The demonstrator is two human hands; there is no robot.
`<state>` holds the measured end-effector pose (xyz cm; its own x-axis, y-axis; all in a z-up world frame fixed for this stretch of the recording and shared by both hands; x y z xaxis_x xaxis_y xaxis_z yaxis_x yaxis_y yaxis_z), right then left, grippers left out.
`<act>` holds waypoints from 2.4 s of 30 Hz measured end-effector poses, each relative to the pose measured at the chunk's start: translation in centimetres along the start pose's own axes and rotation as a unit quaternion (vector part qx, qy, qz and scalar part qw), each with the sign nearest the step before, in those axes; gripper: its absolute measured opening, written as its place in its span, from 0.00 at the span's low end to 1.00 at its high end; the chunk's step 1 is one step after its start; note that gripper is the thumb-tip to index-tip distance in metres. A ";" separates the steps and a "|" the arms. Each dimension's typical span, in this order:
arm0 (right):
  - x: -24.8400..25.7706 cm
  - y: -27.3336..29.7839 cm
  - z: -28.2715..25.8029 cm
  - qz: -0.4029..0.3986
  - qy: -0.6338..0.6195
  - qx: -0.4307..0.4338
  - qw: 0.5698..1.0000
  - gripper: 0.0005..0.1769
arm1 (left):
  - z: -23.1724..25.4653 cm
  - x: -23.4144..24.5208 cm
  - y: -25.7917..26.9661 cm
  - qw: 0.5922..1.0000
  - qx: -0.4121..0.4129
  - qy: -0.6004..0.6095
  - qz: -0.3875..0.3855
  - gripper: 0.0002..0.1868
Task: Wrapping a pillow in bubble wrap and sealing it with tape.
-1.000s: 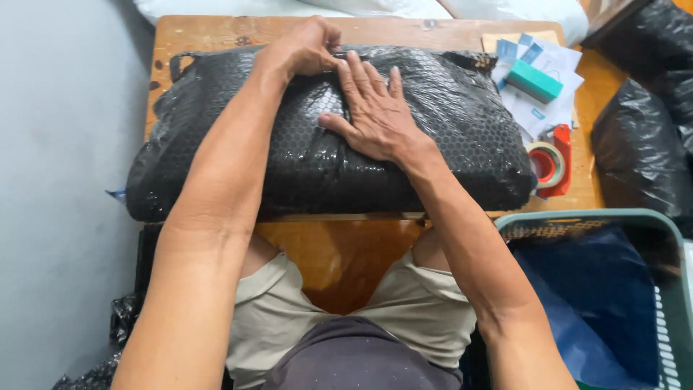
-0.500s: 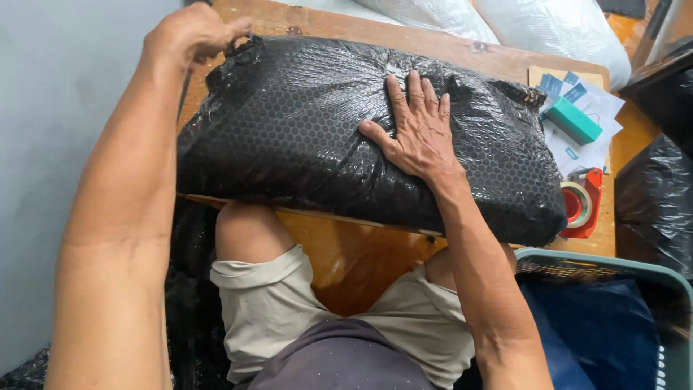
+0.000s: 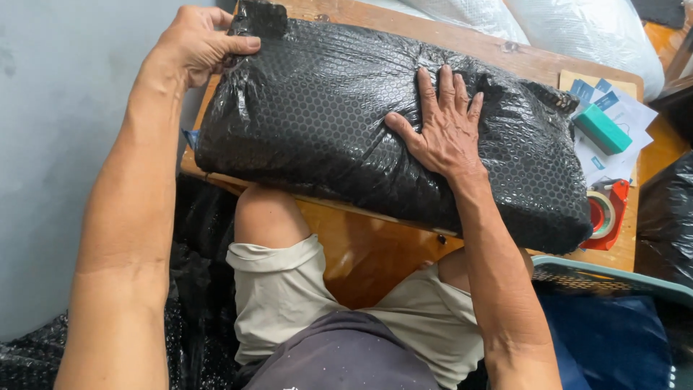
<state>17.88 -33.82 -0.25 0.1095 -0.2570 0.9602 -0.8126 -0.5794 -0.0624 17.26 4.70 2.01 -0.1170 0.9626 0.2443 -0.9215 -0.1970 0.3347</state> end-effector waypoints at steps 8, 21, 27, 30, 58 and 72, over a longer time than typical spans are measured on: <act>-0.5 -0.2 0.1 -0.009 0.007 0.002 1.000 0.57 | 1.0 1.4 6.5 0.945 -0.190 -0.183 0.191 0.19; -0.3 0.2 -0.2 0.004 0.011 -0.001 1.000 0.57 | 0.7 2.3 17.5 0.909 -0.171 -0.293 0.242 0.27; -1.0 0.5 0.3 0.042 0.036 0.009 0.998 0.58 | 9.4 -17.9 15.5 0.802 -0.468 -0.359 0.096 0.21; -2.8 0.3 2.4 0.030 0.041 0.014 0.999 0.51 | 2.4 -25.9 10.5 0.789 -0.384 -0.477 0.038 0.44; 8.3 -7.8 10.1 0.113 -0.016 0.087 0.990 0.32 | 1.1 -25.2 10.6 0.764 -0.398 -0.488 0.141 0.54; 6.1 -4.2 10.6 0.212 0.015 0.117 0.970 0.35 | 8.8 -27.3 4.4 0.807 -0.404 -0.424 0.081 0.23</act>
<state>28.04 -41.15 2.94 -0.2265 -0.4893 0.8422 -0.6284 -0.5872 -0.5102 19.64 -24.11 4.81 -0.2806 0.3958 0.8744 -0.9001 0.2078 -0.3829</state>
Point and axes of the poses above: each hand's wrist, its own y-axis away from the middle knuckle, its own x-axis out of the back of the hand, z = x × y, the point moved 7 cm from there along -y, towards the middle knuckle, and after that the axes turned 12 degrees about x, right-handed, at the moved point
